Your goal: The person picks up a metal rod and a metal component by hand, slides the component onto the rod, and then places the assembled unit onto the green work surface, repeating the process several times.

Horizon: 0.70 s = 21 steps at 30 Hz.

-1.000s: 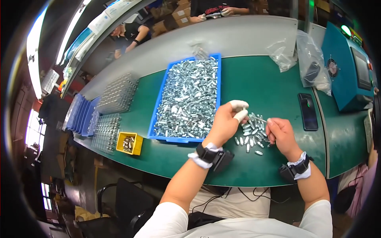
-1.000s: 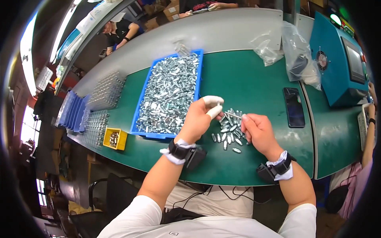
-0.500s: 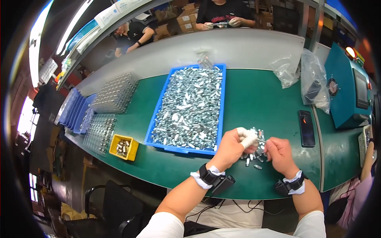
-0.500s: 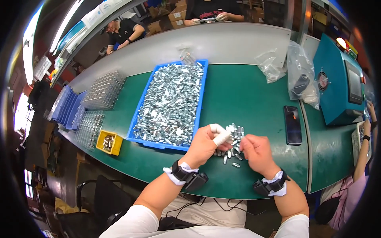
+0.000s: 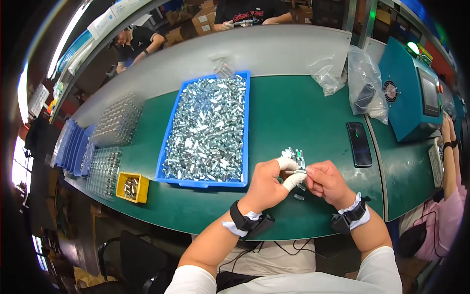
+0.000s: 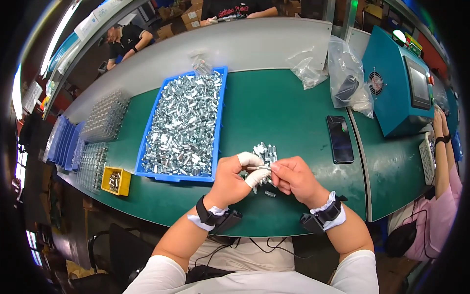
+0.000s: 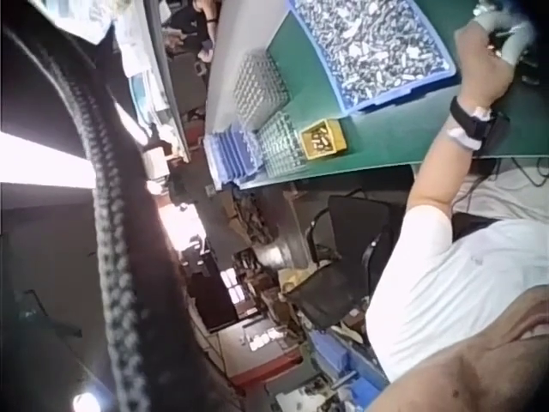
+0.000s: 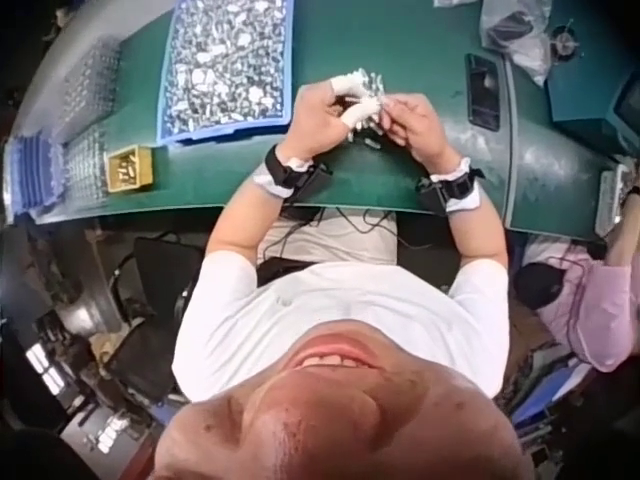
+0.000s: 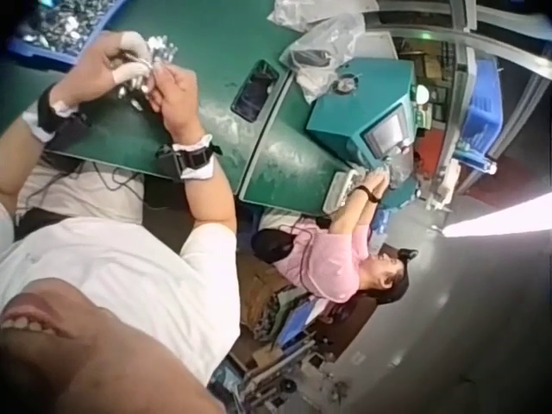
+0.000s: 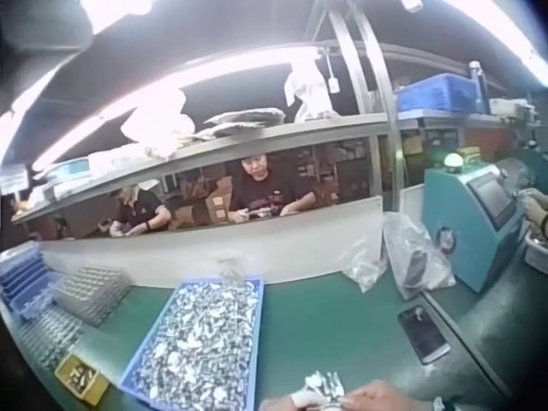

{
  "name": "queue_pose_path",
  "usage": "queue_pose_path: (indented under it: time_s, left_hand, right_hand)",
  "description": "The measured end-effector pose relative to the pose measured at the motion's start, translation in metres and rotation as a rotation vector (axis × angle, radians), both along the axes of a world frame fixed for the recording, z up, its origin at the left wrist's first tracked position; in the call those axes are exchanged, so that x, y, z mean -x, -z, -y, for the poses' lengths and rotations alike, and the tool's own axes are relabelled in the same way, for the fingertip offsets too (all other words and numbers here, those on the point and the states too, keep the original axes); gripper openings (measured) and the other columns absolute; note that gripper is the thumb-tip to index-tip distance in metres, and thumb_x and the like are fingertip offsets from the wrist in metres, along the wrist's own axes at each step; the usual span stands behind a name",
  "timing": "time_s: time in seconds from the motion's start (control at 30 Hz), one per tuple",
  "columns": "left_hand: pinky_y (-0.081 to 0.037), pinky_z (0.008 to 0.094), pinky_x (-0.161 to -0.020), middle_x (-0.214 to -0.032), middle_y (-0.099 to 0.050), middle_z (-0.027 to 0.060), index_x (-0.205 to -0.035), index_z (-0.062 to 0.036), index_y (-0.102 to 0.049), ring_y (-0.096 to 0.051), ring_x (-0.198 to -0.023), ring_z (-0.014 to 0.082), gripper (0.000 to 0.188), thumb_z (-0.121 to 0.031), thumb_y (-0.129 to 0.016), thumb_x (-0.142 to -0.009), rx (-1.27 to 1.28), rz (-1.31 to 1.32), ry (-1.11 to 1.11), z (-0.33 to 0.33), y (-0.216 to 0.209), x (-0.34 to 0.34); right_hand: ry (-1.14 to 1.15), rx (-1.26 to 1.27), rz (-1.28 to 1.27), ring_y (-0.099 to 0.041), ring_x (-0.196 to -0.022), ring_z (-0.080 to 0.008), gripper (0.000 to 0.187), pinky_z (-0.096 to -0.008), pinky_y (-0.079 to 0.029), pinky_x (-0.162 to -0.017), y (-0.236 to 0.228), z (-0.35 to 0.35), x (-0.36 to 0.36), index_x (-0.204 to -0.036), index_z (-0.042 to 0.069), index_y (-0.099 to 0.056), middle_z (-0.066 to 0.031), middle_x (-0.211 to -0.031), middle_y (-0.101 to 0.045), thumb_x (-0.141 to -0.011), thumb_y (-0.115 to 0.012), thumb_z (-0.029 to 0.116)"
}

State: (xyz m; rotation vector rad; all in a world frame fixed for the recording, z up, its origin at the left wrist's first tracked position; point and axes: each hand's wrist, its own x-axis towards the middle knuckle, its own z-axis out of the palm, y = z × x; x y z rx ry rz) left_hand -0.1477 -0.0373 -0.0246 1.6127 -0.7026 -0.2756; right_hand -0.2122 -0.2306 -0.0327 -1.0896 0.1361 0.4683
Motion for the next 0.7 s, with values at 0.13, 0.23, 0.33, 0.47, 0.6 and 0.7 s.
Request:
queue_pose_path:
  time_s: [0.13,0.23,0.33,0.47,0.6,0.7]
  left_hand:
    - [-0.053,0.0261,-0.061,-0.074,-0.066,0.0041,-0.100,-0.0008,-0.063,-0.066,-0.069,0.0127,0.018,-0.001,-0.072,-0.084,0.045,0.136,0.009,0.005,-0.006,-0.019]
    - [-0.051,0.0251,-0.058,-0.075,-0.066,0.0040,-0.103,-0.0025,-0.062,-0.065,-0.066,0.0127,0.017,-0.001,-0.070,-0.087,0.092,-0.022,-0.025,0.008,-0.007,-0.029]
    - [-0.051,0.0251,-0.060,-0.083,-0.067,0.0070,-0.113,-0.0027,-0.057,-0.064,-0.068,0.0114,0.026,-0.002,-0.068,-0.090,0.339,-0.188,-0.320,-0.003,-0.015,-0.058]
    - [-0.050,0.0240,-0.063,-0.087,-0.066,0.0053,-0.118,-0.0024,-0.057,-0.062,-0.071,0.0106,0.030,-0.001,-0.066,-0.090,0.375,0.186,-0.662,-0.032,-0.065,-0.121]
    - [-0.051,0.0306,-0.068,-0.088,-0.066,0.0074,-0.111,-0.0028,-0.064,-0.063,-0.074,0.0171,0.026,-0.003,-0.070,-0.086,-0.283,0.262,-0.488,-0.060,-0.067,-0.116]
    - [-0.050,0.0400,-0.073,-0.086,-0.064,0.0114,-0.102,-0.0030,-0.068,-0.062,-0.080,0.0273,0.023,-0.002,-0.070,-0.080,-0.687,0.819,-0.356,-0.063,-0.059,-0.121]
  right_hand:
    - [0.044,-0.032,0.108,-0.034,-0.043,-0.0059,0.041,-0.0232,-0.030,-0.043,-0.010,-0.002,-0.014,-0.072,0.001,-0.058,0.0042,-0.050,-0.040,-0.104,-0.049,0.026]
    - [0.185,0.127,0.210,-0.030,-0.043,-0.0057,0.041,-0.0225,-0.028,-0.041,-0.014,0.001,-0.016,-0.070,0.002,-0.056,0.0046,-0.050,-0.036,-0.102,-0.050,0.026]
    - [0.282,0.198,0.220,-0.032,-0.044,-0.0060,0.040,-0.0227,-0.029,-0.042,-0.016,0.011,-0.034,-0.071,0.003,-0.056,0.0040,-0.051,-0.038,-0.103,-0.049,0.027]
    - [0.288,0.033,0.373,-0.034,-0.047,-0.0063,0.037,-0.0227,-0.031,-0.045,-0.026,-0.012,-0.114,-0.075,0.005,-0.056,0.0043,-0.054,-0.037,-0.104,-0.048,0.028]
    - [0.212,0.007,0.391,-0.035,-0.048,-0.0067,0.038,-0.0224,-0.032,-0.046,-0.028,-0.036,-0.130,-0.075,0.004,-0.056,0.0042,-0.055,-0.037,-0.104,-0.048,0.028]
    - [0.229,-0.027,0.422,-0.036,-0.049,-0.0070,0.039,-0.0223,-0.032,-0.047,-0.033,-0.037,-0.130,-0.075,0.004,-0.056,0.0037,-0.055,-0.038,-0.104,-0.048,0.029]
